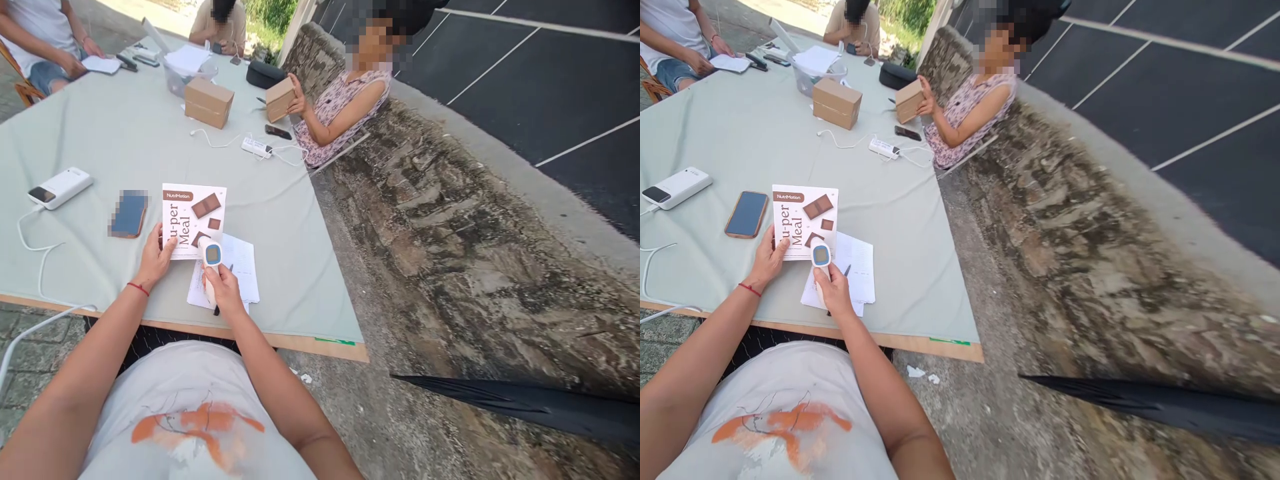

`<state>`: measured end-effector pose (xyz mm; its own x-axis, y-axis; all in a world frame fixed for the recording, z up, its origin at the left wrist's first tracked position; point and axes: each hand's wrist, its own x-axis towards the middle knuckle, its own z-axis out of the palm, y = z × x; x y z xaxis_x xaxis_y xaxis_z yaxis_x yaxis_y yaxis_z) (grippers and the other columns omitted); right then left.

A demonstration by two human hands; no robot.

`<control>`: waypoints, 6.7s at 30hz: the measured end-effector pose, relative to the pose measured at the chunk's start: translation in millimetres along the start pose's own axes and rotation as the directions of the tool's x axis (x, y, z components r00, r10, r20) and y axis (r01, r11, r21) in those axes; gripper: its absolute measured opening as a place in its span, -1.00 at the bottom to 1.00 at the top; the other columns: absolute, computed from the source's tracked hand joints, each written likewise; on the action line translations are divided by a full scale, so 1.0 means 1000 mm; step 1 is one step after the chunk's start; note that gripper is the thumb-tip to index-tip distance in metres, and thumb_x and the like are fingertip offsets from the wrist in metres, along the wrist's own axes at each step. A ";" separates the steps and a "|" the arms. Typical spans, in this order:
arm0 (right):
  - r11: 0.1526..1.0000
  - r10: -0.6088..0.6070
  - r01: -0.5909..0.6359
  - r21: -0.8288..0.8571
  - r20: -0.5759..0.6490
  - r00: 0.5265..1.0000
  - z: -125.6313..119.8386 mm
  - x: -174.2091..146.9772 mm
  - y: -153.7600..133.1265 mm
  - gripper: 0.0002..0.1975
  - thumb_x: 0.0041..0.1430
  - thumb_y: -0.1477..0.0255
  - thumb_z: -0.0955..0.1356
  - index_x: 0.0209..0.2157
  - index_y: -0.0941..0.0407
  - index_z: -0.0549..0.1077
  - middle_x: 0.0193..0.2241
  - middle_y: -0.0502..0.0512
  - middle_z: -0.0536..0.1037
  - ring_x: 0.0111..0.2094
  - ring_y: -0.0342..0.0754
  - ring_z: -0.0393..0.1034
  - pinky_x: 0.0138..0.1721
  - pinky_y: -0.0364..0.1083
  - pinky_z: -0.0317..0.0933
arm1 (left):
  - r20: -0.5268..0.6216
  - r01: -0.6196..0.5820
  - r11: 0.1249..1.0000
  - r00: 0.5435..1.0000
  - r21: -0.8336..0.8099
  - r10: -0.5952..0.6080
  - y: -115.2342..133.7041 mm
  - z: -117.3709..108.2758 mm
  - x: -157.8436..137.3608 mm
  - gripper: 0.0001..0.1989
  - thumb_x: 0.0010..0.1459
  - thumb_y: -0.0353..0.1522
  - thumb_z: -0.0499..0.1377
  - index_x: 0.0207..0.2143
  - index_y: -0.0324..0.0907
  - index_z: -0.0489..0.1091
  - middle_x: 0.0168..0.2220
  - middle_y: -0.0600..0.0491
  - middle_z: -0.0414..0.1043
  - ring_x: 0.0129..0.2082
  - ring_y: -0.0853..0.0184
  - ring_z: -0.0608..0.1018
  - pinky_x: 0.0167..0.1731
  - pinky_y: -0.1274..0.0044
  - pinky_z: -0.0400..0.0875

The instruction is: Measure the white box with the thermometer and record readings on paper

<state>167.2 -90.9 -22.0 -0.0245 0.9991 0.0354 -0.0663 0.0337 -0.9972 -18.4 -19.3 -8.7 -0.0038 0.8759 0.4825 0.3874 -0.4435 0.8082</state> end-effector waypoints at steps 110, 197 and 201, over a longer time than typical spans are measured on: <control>0.997 -0.081 0.074 -0.037 -0.241 0.967 -0.036 -0.021 0.015 -0.77 0.02 0.22 0.31 -0.38 0.10 0.37 -0.52 -0.02 0.44 -0.46 -0.11 0.31 -0.34 -0.10 0.23 | 0.660 -0.529 0.715 0.741 0.457 0.127 0.004 0.014 -0.014 -0.34 0.18 0.09 0.13 0.12 -0.17 0.42 0.12 -0.24 0.27 0.06 -0.06 0.35 0.12 0.07 0.18; 0.951 -0.169 0.083 -0.297 -0.277 0.946 -0.026 -0.023 0.027 -0.79 -0.04 0.22 0.24 -0.50 0.08 0.32 -0.57 -0.02 0.38 -0.49 -0.10 0.23 -0.37 -0.09 0.23 | 0.665 -0.531 0.709 0.738 0.464 0.118 0.005 0.016 -0.014 -0.36 0.13 0.06 0.22 0.09 -0.20 0.45 0.10 -0.22 0.31 0.08 -0.03 0.37 0.13 0.11 0.20; 0.949 -0.174 0.081 -0.305 -0.291 0.941 -0.027 -0.022 0.029 -0.79 -0.04 0.22 0.24 -0.50 0.08 0.32 -0.58 -0.03 0.37 -0.49 -0.10 0.22 -0.35 -0.09 0.22 | 0.667 -0.538 0.702 0.735 0.467 0.119 0.004 0.016 -0.014 -0.35 0.12 0.06 0.23 0.09 -0.19 0.45 0.10 -0.22 0.31 0.08 -0.03 0.36 0.13 0.12 0.20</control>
<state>193.0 -111.2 -53.3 0.2793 0.9417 0.1877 0.2389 0.1212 -0.9635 -1.9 -30.5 -17.3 0.6584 0.7180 0.2257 0.7048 -0.6934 0.1499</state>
